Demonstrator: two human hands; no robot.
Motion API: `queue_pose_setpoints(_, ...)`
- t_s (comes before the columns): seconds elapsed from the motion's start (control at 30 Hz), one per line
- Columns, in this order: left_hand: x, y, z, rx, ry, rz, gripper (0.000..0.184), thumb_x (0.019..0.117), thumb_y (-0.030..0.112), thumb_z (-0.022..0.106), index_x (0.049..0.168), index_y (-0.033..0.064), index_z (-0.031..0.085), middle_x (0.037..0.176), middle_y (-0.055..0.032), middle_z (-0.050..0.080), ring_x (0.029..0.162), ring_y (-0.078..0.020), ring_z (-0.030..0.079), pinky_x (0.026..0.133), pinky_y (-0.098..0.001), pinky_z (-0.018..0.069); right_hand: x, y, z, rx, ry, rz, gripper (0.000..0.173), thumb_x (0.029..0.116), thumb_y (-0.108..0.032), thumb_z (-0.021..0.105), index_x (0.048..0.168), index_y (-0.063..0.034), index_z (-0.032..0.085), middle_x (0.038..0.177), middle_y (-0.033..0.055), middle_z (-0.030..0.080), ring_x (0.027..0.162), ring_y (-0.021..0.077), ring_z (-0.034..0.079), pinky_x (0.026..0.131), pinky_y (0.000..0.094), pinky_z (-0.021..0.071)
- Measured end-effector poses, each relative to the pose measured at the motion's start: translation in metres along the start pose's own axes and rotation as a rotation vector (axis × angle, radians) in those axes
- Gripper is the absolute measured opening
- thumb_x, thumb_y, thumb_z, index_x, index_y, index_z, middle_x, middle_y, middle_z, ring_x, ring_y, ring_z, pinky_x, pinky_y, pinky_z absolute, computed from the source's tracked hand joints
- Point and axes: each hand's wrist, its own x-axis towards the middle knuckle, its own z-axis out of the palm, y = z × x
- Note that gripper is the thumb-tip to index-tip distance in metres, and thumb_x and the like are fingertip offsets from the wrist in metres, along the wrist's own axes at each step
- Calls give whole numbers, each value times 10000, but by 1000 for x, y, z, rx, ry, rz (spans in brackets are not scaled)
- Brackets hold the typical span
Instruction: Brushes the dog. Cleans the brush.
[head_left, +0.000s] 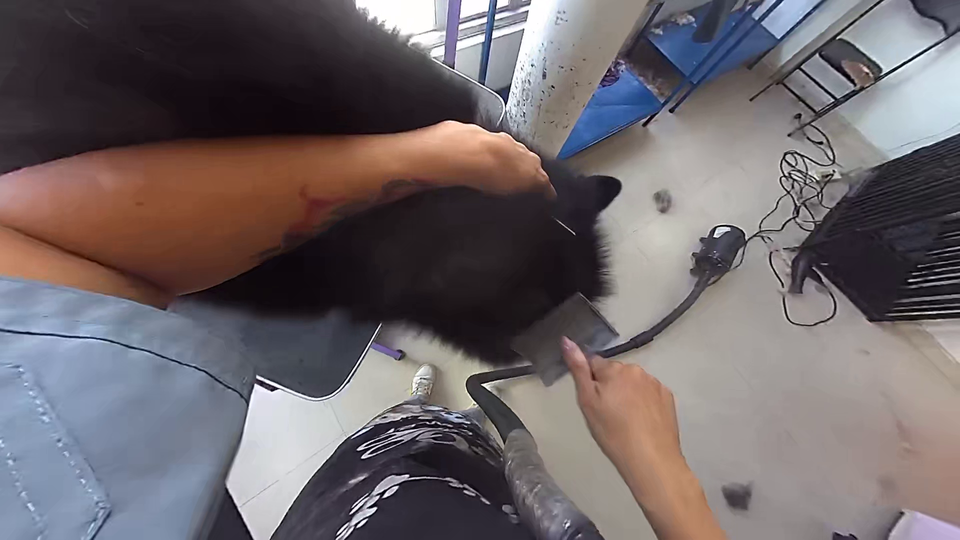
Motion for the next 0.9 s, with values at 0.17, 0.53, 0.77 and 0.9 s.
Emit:
queue_pose_setpoints(0.17, 13, 56, -95, -133, -406, -250, 384, 1067, 2, 444, 1403, 103, 600, 1086, -200, 686, 1021, -396, 667, 867, -557, 511, 35, -77, -2, 184, 147, -245, 653, 1084, -525, 369, 663, -95, 622, 562, 74, 563, 542, 269, 622, 459, 455, 446)
queue_pose_setpoints(0.53, 16, 52, -96, -134, -392, -252, 382, 1065, 18, 452, 1390, 141, 611, 1021, -177, 687, 962, -368, 677, 814, -538, 521, 36, -54, 1, 134, 129, -148, 680, 1075, -566, 348, 679, -96, 637, 572, 96, 579, 560, 300, 641, 472, 492, 465)
queue_pose_setpoints(0.77, 17, 62, -101, -122, -435, -257, 322, 1041, 18, 534, 1344, 97, 611, 962, -206, 674, 900, -412, 665, 757, -575, 506, 5, -33, -4, 50, 202, -105, 671, 1065, -518, 397, 620, -78, 640, 519, 99, 562, 531, 306, 640, 477, 488, 466)
queue_pose_setpoints(0.9, 14, 60, -102, -96, -425, -271, 358, 1047, 4, 485, 1359, 127, 612, 964, -182, 676, 909, -388, 672, 749, -560, 515, 32, -52, 16, 116, 194, -139, 678, 1059, -580, 382, 665, -94, 643, 560, 104, 581, 558, 315, 649, 471, 505, 474)
